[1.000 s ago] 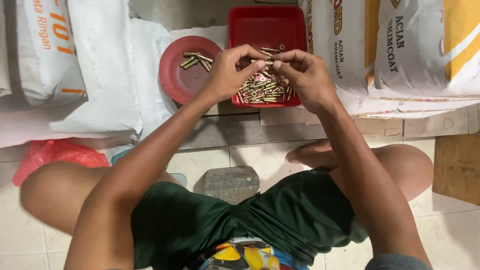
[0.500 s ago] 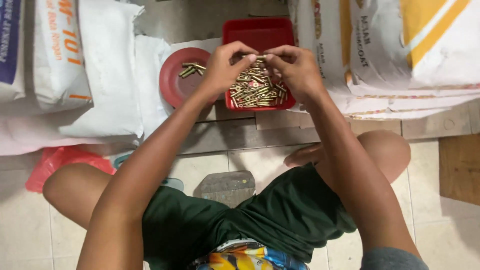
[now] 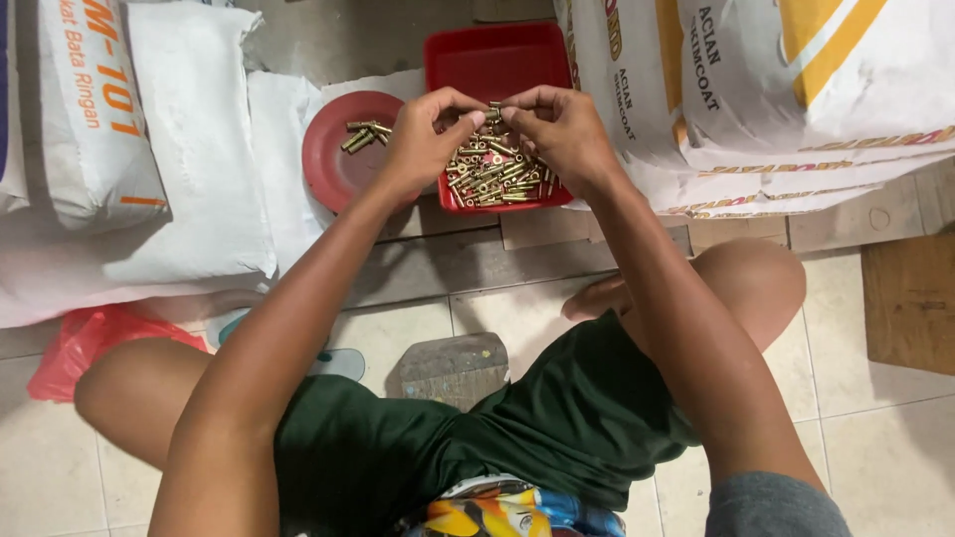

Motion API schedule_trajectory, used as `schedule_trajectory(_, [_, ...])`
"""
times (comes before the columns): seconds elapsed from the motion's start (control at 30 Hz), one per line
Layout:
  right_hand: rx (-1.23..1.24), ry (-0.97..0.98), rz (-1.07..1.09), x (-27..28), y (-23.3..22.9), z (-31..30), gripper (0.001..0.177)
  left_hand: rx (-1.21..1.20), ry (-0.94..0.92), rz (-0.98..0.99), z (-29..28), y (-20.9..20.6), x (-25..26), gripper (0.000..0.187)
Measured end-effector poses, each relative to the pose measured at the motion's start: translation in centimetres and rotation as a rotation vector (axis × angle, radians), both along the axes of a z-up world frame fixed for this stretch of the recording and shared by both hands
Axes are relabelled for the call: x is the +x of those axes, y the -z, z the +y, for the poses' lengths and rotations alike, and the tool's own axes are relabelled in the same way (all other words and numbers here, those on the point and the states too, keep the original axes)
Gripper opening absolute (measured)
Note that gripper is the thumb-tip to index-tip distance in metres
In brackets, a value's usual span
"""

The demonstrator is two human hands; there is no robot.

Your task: Assembling brass bolts and nuts by hand in a storage area.

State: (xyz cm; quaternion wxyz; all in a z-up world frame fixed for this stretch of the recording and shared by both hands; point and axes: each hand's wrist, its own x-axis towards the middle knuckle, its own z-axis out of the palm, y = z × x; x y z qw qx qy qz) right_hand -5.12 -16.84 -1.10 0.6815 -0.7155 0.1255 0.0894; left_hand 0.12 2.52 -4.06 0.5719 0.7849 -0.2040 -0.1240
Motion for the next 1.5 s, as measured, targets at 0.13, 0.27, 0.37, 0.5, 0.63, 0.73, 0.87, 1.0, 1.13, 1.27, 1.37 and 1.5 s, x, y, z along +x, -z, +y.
schedule_trajectory(0.13, [0.012, -0.038, 0.006, -0.1, 2.0, 0.0, 0.002, -0.001, 0.044, -0.103, 0.9, 2.4, -0.1, 0.012])
schedule_trajectory(0.27, [-0.027, -0.034, 0.002, 0.0, 1.1, 0.2, 0.003, 0.040, 0.079, -0.045, 0.9, 1.8, 0.3, 0.014])
schedule_trajectory(0.37, [-0.010, -0.020, -0.010, 0.0, 1.8, 0.0, 0.001, 0.033, 0.073, -0.027, 0.8, 1.7, 0.0, 0.013])
schedule_trajectory(0.5, [0.012, 0.020, -0.044, 1.3, 1.8, -0.4, 0.005, 0.090, 0.047, -0.131, -0.4, 1.5, 1.8, 0.016])
schedule_trajectory(0.63, [-0.008, -0.017, -0.151, 0.3, 1.5, -0.8, 0.013, 0.036, 0.025, -0.110, -0.3, 2.0, 0.8, 0.018])
schedule_trajectory(0.73, [-0.040, -0.074, -0.093, 0.3, 1.1, -0.5, 0.010, 0.004, 0.109, -0.177, 0.1, 2.4, 1.3, 0.012])
schedule_trajectory(0.87, [-0.054, 0.056, -0.103, -0.5, 3.2, -0.3, 0.011, -0.075, 0.130, -0.141, 0.4, 2.7, 1.2, 0.014])
schedule_trajectory(1.0, [-0.028, 0.008, -0.092, -1.4, 2.4, -0.1, 0.013, -0.055, 0.148, -0.166, 0.5, 3.5, 0.5, 0.014])
schedule_trajectory(1.13, [-0.033, -0.044, -0.035, -1.9, 1.5, 0.7, 0.018, -0.074, 0.140, -0.109, 1.1, 3.6, -0.4, 0.012])
schedule_trajectory(1.27, [-0.083, 0.061, -0.071, -1.5, 4.0, 0.8, 0.012, -0.023, 0.136, -0.040, 0.7, 2.6, -0.1, 0.016])
schedule_trajectory(1.37, [-0.030, 0.113, -0.117, -1.1, 6.1, 0.8, 0.012, -0.026, 0.113, -0.010, 0.7, 3.9, 0.5, 0.017])
schedule_trajectory(1.5, [-0.025, 0.084, -0.194, -0.7, 5.0, 0.3, 0.025, -0.135, 0.072, -0.005, 0.2, 5.0, 1.2, 0.015])
